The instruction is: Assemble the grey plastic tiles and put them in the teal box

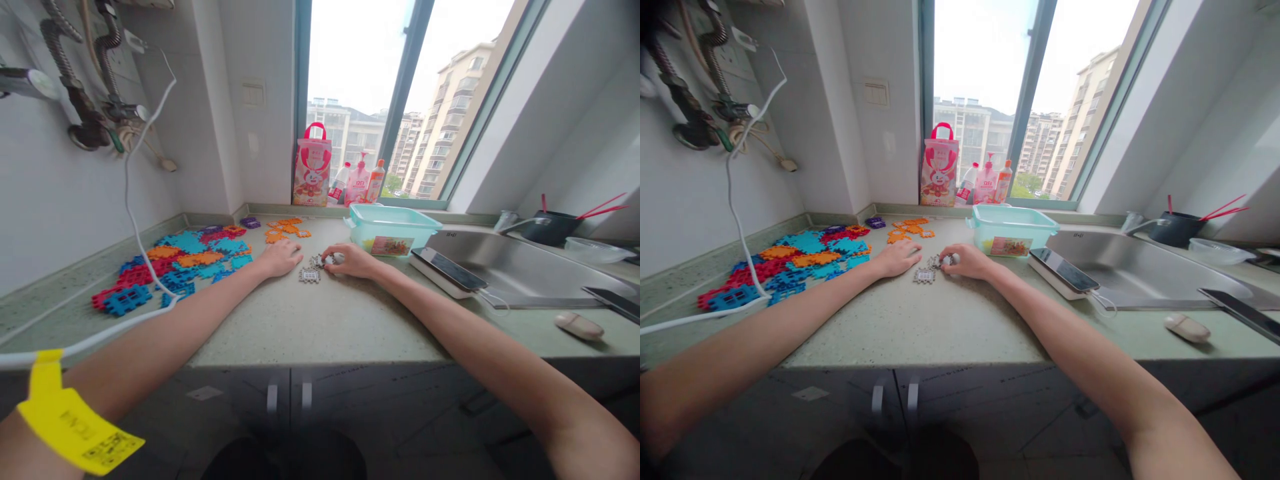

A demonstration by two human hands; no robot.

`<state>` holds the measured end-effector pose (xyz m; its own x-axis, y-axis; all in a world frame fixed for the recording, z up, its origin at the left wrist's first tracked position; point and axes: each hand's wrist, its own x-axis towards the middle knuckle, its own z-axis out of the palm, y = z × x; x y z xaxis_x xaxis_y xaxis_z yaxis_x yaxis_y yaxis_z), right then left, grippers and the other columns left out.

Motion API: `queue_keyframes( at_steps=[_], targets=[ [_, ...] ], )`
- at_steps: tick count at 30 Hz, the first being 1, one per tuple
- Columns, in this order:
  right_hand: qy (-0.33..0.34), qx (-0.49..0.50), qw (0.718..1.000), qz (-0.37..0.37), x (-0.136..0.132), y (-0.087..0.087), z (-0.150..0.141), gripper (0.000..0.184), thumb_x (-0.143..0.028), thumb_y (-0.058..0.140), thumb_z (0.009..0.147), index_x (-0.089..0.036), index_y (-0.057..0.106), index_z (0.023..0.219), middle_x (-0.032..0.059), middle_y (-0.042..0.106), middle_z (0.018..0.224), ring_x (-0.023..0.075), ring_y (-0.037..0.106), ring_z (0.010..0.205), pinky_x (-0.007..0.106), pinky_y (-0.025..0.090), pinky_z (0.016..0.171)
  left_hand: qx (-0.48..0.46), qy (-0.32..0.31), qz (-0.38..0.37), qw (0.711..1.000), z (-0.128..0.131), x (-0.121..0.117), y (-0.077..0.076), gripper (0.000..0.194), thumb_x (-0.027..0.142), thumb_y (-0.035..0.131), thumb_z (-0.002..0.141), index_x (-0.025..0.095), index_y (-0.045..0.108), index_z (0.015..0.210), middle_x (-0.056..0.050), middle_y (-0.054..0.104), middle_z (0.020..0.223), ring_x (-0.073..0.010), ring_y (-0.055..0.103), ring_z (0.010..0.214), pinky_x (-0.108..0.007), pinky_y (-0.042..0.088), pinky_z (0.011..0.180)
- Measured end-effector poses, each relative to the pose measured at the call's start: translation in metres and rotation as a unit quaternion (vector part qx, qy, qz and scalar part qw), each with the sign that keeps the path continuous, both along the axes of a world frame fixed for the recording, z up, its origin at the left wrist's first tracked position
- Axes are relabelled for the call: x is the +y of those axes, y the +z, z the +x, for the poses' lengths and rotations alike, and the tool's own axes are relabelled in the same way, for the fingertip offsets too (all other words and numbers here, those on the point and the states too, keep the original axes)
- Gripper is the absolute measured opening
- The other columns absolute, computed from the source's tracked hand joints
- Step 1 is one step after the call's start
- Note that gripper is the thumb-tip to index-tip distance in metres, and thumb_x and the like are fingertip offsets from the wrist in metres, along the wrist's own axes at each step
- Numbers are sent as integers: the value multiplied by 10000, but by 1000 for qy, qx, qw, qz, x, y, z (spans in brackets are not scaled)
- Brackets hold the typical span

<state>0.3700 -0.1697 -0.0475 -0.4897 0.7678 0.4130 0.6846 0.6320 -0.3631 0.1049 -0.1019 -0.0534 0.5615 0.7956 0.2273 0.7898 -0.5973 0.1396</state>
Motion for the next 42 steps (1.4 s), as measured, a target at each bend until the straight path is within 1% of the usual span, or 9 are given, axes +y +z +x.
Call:
queue_keyframes(
  at_steps=[6,11,15,20,23,29,32,35,42],
  targets=[
    [-19,9,1000,5,0,-4,0,343,-308,776,863,-238,765,1199,59,807,1170,246,749,1103,389,555,1045,4,10,-6,1000,1,-4,2,517,490,446,1048,213,633,1443,-166,603,1513,-340,534,1430,-512,418,1195],
    [-49,-8,999,-17,5,-9,3,625,-480,825,857,-229,682,1411,132,689,1454,324,646,1353,489,476,1194,21,14,-11,1000,2,-8,5,513,473,436,1059,217,619,1464,-142,592,1531,-310,510,1455,-473,402,1209],
    [-44,-15,998,-39,9,-10,4,464,-538,791,886,-239,783,1241,113,738,1361,340,684,1290,491,502,1170,21,12,-15,1000,3,-8,5,526,469,420,1067,208,608,1483,-147,582,1547,-310,507,1458,-479,395,1215],
    [-62,14,998,-6,8,-12,2,376,-457,855,826,-213,818,1111,141,743,1337,326,711,1239,488,515,1150,18,15,-17,1000,2,-8,5,518,474,429,1064,213,614,1471,-143,588,1543,-309,512,1453,-479,394,1215],
    [-69,29,997,25,2,-7,-3,340,-435,867,817,-212,820,1069,142,749,1317,314,727,1198,489,523,1132,18,13,-14,1000,2,-8,5,511,479,433,1062,221,616,1464,-140,594,1536,-304,500,1462,-478,391,1216],
    [-27,54,994,86,-23,7,-24,323,-481,836,859,-248,808,1081,110,750,1315,293,726,1191,471,537,1104,18,17,-13,1000,2,-10,6,520,484,432,1060,220,619,1468,-154,597,1520,-315,518,1441,-502,400,1207],
    [-21,2,999,49,-28,5,-30,352,-495,874,815,-240,817,1051,126,758,1298,323,725,1198,501,536,1102,20,16,-14,1000,2,-10,6,518,474,433,1057,223,614,1472,-148,593,1527,-306,514,1447,-497,396,1210],
    [-9,-24,1000,10,-28,1,-31,382,-504,860,825,-230,818,1088,119,784,1221,314,748,1131,474,560,1057,22,19,-17,999,2,-8,5,516,466,435,1055,222,607,1476,-141,589,1537,-302,509,1455,-490,390,1216],
    [4,-40,999,13,-31,3,-34,391,-462,833,831,-204,794,1123,126,761,1245,302,734,1125,457,537,1072,12,23,-14,1000,2,-7,4,518,483,439,1045,235,621,1462,-138,592,1533,-323,515,1452,-510,398,1215]
  ],
)
